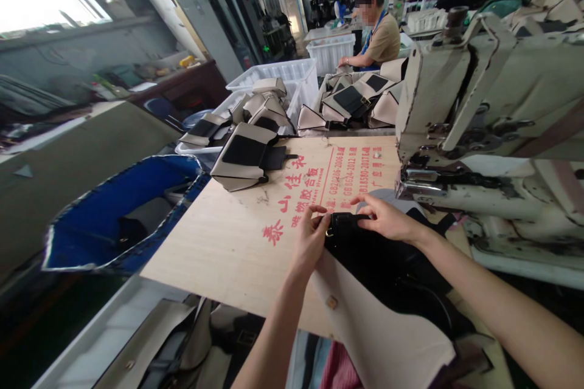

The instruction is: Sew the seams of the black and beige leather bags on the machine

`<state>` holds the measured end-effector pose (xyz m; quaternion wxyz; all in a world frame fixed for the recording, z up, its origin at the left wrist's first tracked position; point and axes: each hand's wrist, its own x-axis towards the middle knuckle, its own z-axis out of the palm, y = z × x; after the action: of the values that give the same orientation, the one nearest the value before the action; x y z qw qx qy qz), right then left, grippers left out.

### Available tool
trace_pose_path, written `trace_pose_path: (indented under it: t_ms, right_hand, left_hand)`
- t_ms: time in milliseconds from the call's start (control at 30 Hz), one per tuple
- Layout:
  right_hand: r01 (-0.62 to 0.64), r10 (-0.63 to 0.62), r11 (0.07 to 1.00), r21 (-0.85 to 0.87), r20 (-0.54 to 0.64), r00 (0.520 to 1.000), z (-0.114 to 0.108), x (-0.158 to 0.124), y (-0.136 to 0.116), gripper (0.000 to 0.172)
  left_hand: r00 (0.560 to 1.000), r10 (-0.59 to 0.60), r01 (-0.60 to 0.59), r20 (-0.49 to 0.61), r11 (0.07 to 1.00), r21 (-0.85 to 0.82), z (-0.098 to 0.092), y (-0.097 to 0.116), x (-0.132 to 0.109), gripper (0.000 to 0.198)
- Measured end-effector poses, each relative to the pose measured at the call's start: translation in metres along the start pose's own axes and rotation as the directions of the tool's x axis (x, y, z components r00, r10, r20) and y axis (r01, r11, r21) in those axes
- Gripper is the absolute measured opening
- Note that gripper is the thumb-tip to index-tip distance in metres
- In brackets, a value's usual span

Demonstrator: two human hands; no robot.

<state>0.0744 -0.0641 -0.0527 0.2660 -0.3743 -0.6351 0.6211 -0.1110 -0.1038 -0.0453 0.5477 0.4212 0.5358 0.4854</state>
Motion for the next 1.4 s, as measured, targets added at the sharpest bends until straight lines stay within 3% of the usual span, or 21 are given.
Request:
trace_pose_path:
  t_ms: [267,500,767,867,967,1067,1133,1267,1400]
  right_hand:
    - [0.001,0.000,1.000,0.008,-0.040,0.999,0.004,-0.003,-0.004,0.036]
    - [0.004,-0.014,0.996,-0.093,-0.112,0.994,0.007,-0.003,-0.004,0.035]
    - [0.009,-0.024,0.992,-0.129,-0.110,0.994,0.010,-0.003,-0.002,0.030]
    - [0.013,-0.041,0.977,-0.214,-0.126,0.991,0.014,-0.006,-0.005,0.027]
    - [0.009,-0.115,0.877,-0.481,-0.192,0.975,0.020,-0.012,-0.011,0.021]
    - [-0.036,-0.168,0.657,-0.753,-0.193,0.967,0.025,-0.017,-0.016,0.020]
    - [-0.048,-0.164,0.581,-0.812,-0.175,0.971,0.028,-0.017,-0.018,0.023]
    - [-0.073,-0.178,0.538,-0.840,-0.197,0.964,0.032,-0.012,-0.018,0.027]
    - [-0.089,-0.221,0.499,-0.862,-0.227,0.948,0.040,-0.009,-0.025,0.028]
  left_hand:
    - [0.999,0.040,-0.037,-0.032,0.995,0.093,0.000,-0.002,0.000,0.025]
    - [0.990,0.118,-0.102,-0.080,0.978,0.183,0.000,-0.002,-0.002,0.022]
    - [0.977,0.186,-0.151,-0.101,0.948,0.280,-0.001,-0.002,-0.006,0.019]
    - [0.967,0.219,-0.165,-0.127,0.925,0.342,-0.003,-0.003,-0.009,0.018]
    - [0.957,0.250,-0.178,-0.149,0.908,0.380,-0.007,-0.005,-0.012,0.017]
    - [0.951,0.266,-0.188,-0.158,0.903,0.387,-0.011,-0.008,-0.014,0.018]
    - [0.949,0.271,-0.192,-0.164,0.904,0.382,-0.012,-0.009,-0.015,0.018]
    - [0.935,0.287,-0.188,-0.211,0.900,0.393,-0.016,-0.006,-0.021,0.020]
    - [0.966,0.241,-0.183,-0.088,0.888,0.422,-0.030,-0.005,-0.031,0.028]
